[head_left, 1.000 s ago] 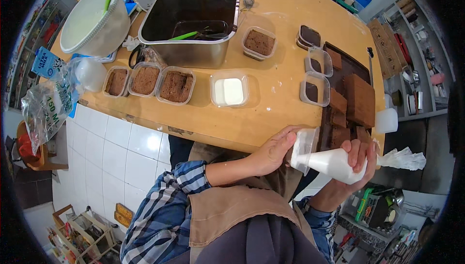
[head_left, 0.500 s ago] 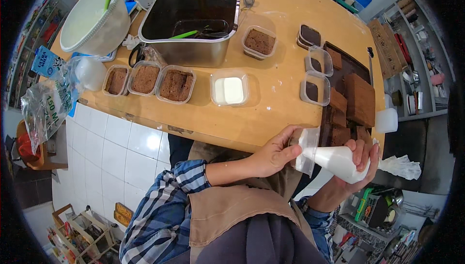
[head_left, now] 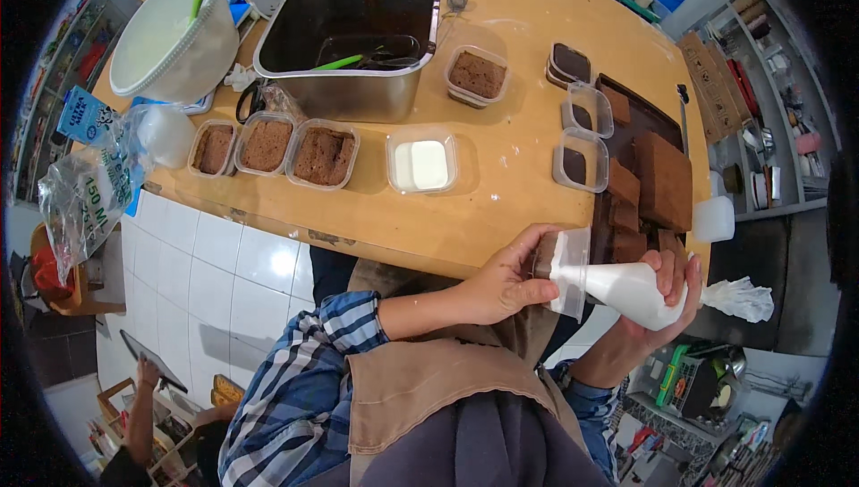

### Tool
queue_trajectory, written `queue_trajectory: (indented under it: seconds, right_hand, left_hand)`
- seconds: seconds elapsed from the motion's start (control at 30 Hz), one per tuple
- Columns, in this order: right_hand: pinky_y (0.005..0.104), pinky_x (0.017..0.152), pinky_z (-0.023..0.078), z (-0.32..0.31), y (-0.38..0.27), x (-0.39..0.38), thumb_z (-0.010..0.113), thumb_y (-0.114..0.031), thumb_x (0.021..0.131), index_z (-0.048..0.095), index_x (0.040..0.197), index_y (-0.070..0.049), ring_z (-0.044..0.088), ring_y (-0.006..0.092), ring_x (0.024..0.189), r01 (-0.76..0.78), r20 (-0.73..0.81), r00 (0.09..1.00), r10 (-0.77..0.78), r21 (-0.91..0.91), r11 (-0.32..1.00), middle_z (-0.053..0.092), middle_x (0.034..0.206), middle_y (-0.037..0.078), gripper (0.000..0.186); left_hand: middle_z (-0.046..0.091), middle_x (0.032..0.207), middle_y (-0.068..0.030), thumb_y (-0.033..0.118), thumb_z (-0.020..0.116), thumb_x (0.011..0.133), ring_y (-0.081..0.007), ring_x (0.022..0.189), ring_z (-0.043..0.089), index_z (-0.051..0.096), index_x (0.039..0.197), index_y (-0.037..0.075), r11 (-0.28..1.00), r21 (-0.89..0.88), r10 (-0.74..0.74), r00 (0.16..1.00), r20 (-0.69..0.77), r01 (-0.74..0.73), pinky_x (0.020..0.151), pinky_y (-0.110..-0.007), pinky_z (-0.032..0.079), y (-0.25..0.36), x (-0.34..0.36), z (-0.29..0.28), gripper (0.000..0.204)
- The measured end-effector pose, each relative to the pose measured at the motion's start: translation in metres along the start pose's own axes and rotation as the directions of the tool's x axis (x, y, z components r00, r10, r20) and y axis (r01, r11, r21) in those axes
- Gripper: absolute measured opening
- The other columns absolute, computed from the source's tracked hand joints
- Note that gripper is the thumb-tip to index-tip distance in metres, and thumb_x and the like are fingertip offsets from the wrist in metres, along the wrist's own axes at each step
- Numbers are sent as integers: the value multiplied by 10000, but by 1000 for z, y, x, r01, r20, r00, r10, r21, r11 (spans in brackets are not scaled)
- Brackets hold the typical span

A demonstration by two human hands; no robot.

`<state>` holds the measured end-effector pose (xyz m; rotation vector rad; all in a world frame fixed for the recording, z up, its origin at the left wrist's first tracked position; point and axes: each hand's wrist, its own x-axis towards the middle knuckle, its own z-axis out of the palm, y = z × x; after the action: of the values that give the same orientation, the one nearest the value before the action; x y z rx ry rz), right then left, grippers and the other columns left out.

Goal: The person prepares dessert boxes by piping cream from a piping bag into plastic containers with cake pieces, pouring liquid over them, and placing cake slices into the containers.

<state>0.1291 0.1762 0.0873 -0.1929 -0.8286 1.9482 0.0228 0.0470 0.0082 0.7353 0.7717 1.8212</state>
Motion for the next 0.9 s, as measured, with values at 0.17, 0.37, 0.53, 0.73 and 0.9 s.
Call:
queue_trajectory:
  seconds: [0.17, 0.37, 0.53, 0.73, 0.9]
  right_hand:
    - [251, 596, 355, -2, -1, 4, 340, -112, 878, 368, 574, -131, 318, 73, 449, -62, 14, 998, 62, -29, 998, 290, 401, -35, 306]
    - [246, 593, 350, 3, 3, 5, 340, -100, 875, 365, 583, -132, 322, 77, 443, -82, 37, 996, 82, -22, 996, 291, 407, -32, 295]
    - [267, 563, 348, 3, 4, 3, 323, -70, 865, 369, 652, -127, 317, 89, 421, -70, 53, 996, 72, -31, 997, 282, 402, -23, 225]
    - [272, 533, 347, 4, 0, 0, 325, -68, 855, 365, 645, -123, 308, 93, 403, -69, 29, 997, 72, -78, 995, 272, 385, -18, 221]
    - [264, 541, 347, 4, -4, -2, 315, -80, 861, 374, 638, -118, 321, 89, 417, -55, 30, 998, 59, -129, 990, 277, 391, -21, 234]
  left_hand:
    - [409, 1138, -53, 516, 629, 664, -148, 1084, 370, 269, 1254, 53, 999, -25, -40, 999, 29, 41, 909, -276, 295, 0, 2, -3, 831]
    - [421, 1136, -59, 600, 585, 636, -153, 1076, 387, 275, 1262, 52, 997, -8, -72, 997, 35, 72, 903, -279, 309, 1, 1, -7, 888]
    - [435, 1140, -69, 626, 563, 630, -155, 1075, 399, 282, 1257, 42, 995, -18, -95, 995, 27, 95, 904, -283, 316, 1, 2, -10, 902]
    - [487, 1094, -84, 617, 568, 629, -170, 1041, 453, 287, 1248, 42, 993, -68, -89, 995, 38, 92, 890, -297, 347, 2, 4, -10, 890]
    - [470, 1117, -79, 596, 585, 634, -168, 1054, 442, 284, 1249, 46, 992, -104, -68, 997, 24, 70, 894, -293, 343, 3, 3, -11, 879]
